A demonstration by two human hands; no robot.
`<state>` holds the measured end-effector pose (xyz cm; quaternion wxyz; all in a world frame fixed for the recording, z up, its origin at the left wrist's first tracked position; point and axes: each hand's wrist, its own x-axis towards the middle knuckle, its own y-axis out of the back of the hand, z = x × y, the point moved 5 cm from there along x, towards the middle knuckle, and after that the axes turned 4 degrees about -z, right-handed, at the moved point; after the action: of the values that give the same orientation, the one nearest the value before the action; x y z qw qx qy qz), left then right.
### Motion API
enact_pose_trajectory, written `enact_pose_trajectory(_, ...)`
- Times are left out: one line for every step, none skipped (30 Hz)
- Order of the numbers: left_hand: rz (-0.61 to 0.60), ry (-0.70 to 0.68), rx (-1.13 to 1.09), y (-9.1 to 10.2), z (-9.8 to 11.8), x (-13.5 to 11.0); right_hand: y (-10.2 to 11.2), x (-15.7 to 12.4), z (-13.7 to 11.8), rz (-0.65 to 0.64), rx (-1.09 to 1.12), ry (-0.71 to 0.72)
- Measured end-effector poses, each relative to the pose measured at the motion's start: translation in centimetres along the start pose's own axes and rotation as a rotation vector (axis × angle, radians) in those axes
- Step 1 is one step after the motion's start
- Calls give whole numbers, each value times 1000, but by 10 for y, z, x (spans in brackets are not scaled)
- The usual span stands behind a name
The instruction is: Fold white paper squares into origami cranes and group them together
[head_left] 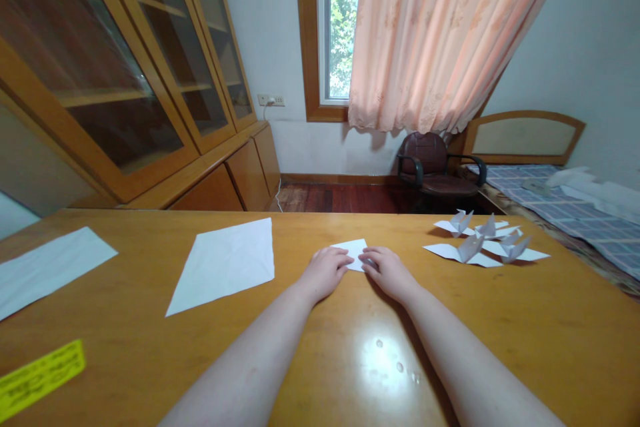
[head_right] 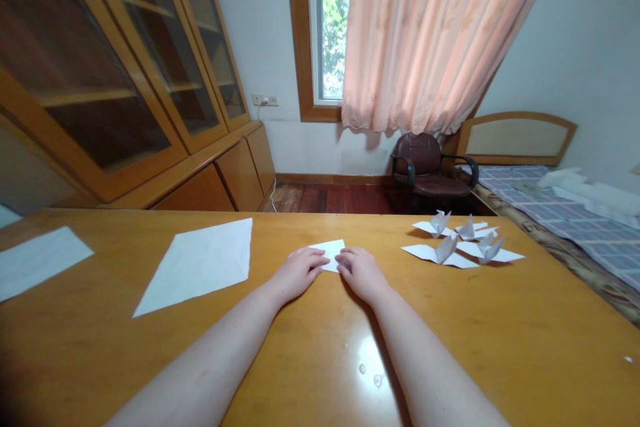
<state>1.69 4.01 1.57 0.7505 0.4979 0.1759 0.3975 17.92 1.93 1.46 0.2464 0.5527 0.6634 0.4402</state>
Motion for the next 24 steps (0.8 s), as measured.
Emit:
enact_pose_trajectory(4,-3,-1,0,0,0,0,0,0,0,-2,0)
enact_pose_trajectory(8,-6,-1,0,0,0,0,0,0,1,-3,-2)
enact_pose_trajectory(11,-6,0,0,0,0,0,0,0,2,-3,-3)
enact_pose_trajectory(14,-6,1,0,-1,0,1,0,-1,3,-2,-5)
enact_pose_trajectory(15,-5,2,-1,-1,0,1,0,-1,3,1,-7)
enact_pose_trajectory(15,-5,1,-1,-1,0,1,0,-1,2,4,-9)
enact_pose_trajectory(14,-6,1,-1,-2,0,1,-1,-1,0,8,-10)
enact_pose_trajectory(15,-6,1,-1,-2,0,1,-1,-2,-3,11,-11)
enact_pose_trajectory(16,-7,1,-1,-2,0,1,-1,-2,-5,13,-12)
enact_pose_trajectory(17,-7,0,-1,-2,0,1,-1,-2,-6,15,-14)
enact_pose_trajectory(17,-6,0,-1,-2,0,1,-1,-2,-7,16,-15)
enact_pose_trajectory(17,-4,-1,-1,-2,0,1,-1,-2,-6,16,-17)
enact_pose_trajectory(15,-1,-2,-1,-2,0,2,-1,-2,-7,16,-19)
enact_pose_trajectory(13,3,-2,0,-2,0,2,-1,-2,-8,16,-20)
enact_pose_trajectory(9,7,-1,0,-2,0,2,0,-2,-11,17,-21)
enact_pose_trajectory(4,11,-1,0,-1,0,1,0,-2,-15,17,-22)
enact_pose_trajectory(0,16,0,0,-1,0,1,0,-2,-17,18,-22)
enact_pose_trajectory(-3,18,1,1,-1,0,1,0,-2,-18,18,-22)
enact_pose_trajectory(-5,18,0,1,0,-1,1,0,-2,-18,19,-22)
enact_pose_trajectory(-8,18,-2,1,0,-1,1,0,-2,-17,19,-22)
enact_pose_trajectory(-8,19,-4,1,1,-1,1,0,-1,-15,20,-23)
enact_pose_trajectory(-7,22,-6,2,1,-1,0,0,-1,-13,20,-24)
enact_pose_trajectory(-7,27,-6,2,1,-1,0,0,0,-11,21,-25)
enact_pose_trajectory(-5,36,-4,2,0,-2,0,0,0,-10,21,-25)
